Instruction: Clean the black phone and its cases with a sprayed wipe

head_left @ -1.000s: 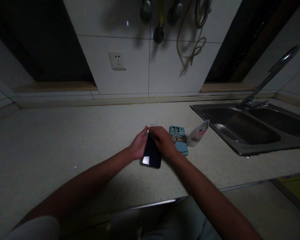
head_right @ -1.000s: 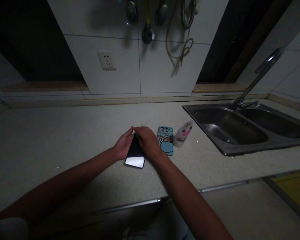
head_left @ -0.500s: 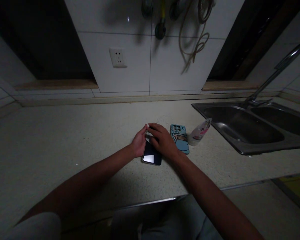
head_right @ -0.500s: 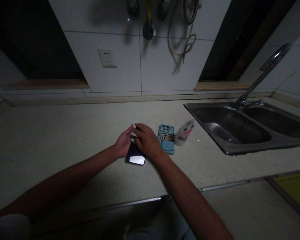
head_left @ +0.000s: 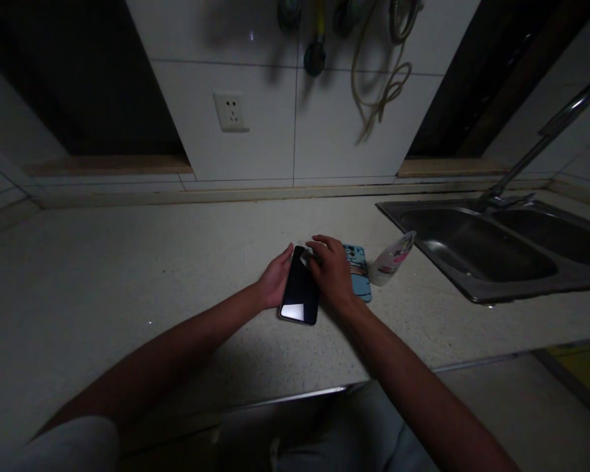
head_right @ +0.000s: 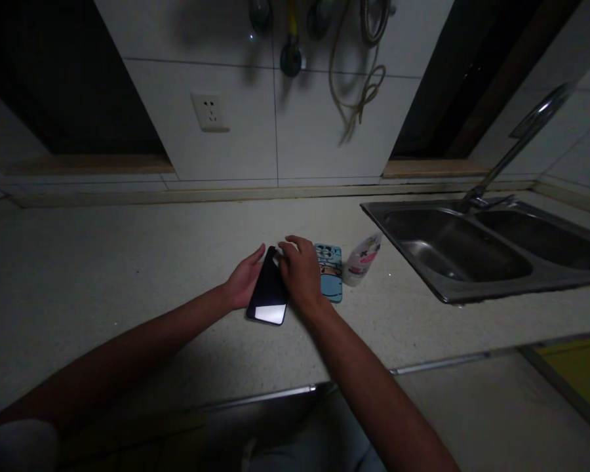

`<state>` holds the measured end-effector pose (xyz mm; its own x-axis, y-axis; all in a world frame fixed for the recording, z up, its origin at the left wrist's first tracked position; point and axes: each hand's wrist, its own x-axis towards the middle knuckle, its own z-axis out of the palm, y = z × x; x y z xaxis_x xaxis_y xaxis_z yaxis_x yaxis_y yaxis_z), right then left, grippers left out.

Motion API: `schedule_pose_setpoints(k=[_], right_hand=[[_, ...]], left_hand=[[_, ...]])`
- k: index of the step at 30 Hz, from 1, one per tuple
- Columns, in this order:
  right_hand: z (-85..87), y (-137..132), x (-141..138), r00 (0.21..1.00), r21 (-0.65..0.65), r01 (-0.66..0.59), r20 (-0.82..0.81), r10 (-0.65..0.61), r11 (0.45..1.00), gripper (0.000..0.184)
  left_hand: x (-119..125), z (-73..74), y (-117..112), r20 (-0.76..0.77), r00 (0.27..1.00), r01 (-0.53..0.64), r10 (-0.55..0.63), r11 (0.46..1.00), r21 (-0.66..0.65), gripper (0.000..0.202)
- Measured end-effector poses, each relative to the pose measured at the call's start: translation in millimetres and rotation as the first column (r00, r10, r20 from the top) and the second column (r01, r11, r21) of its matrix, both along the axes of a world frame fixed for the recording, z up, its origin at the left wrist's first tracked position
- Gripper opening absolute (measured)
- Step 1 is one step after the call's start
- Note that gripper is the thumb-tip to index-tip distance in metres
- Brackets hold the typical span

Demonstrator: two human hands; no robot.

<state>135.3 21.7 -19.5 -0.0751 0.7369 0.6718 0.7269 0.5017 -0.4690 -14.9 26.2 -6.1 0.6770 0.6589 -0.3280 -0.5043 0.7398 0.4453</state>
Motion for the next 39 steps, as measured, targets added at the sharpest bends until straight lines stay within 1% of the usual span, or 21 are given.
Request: schedule_pose_setpoints(k=[3,6,10,12,17,24,32,35,39], right_hand=[[3.7,-1.1,0.7,0.999,-0.006,0.041,0.024,-0.041,0.999,0.029],[6.5,-2.9,0.2,0.997,-0.047,0.073,0.038,-0.071,0.996,0.029],[5.1,-3.9,-0.5,0.998,-0.140,0.055,-0.003,-0.056,0.989,0.033],[3.5,-3.5,-0.2,0.999,-0.158,0.031,-0.026,-0.036,0.987,0.034],[3.2,-2.6,0.5,0.998,-0.127,-0.046,-0.055,0.039,0.991,0.032],[5.6,-3.2,-1.5,0.997,-0.111,-0.067,-0.030,0.064,0.992,0.034],[-2.1,1.1,-0.4,0.996,-0.108,-0.091,0.011,0.093,0.990,0.038],[-2.7,1.2,-0.6,0.995,-0.120,-0.093,0.019,0.096,0.988,0.039],[-2.4,0.9,-0.5,0.989,-0.133,-0.135,0.042,0.141,0.982,0.039]], left_hand=[[0.0,-1.6,0.4,-0.001,1.000,0.003,-0.003,1.000,0.008,0.050],[0.5,-2.7,0.9,-0.004,1.000,0.012,-0.012,1.000,0.014,0.047],[0.4,-5.3,2.7,-0.002,1.000,0.028,-0.028,0.999,0.021,0.045],[0.1,-7.2,3.9,0.005,0.999,0.032,-0.032,0.999,0.020,0.043],[0.6,-8.0,4.4,0.008,0.999,0.040,-0.040,0.999,0.011,0.040],[3.8,-1.1,2.2,-0.034,0.999,0.026,-0.026,1.000,-0.006,0.043],[2.7,-4.4,3.7,-0.053,0.998,0.040,-0.040,0.999,-0.001,0.039],[2.6,-4.2,3.5,-0.073,0.997,0.031,-0.031,1.000,-0.007,0.039],[3.2,-3.3,3.0,-0.072,0.997,0.020,-0.021,1.000,-0.005,0.037]])
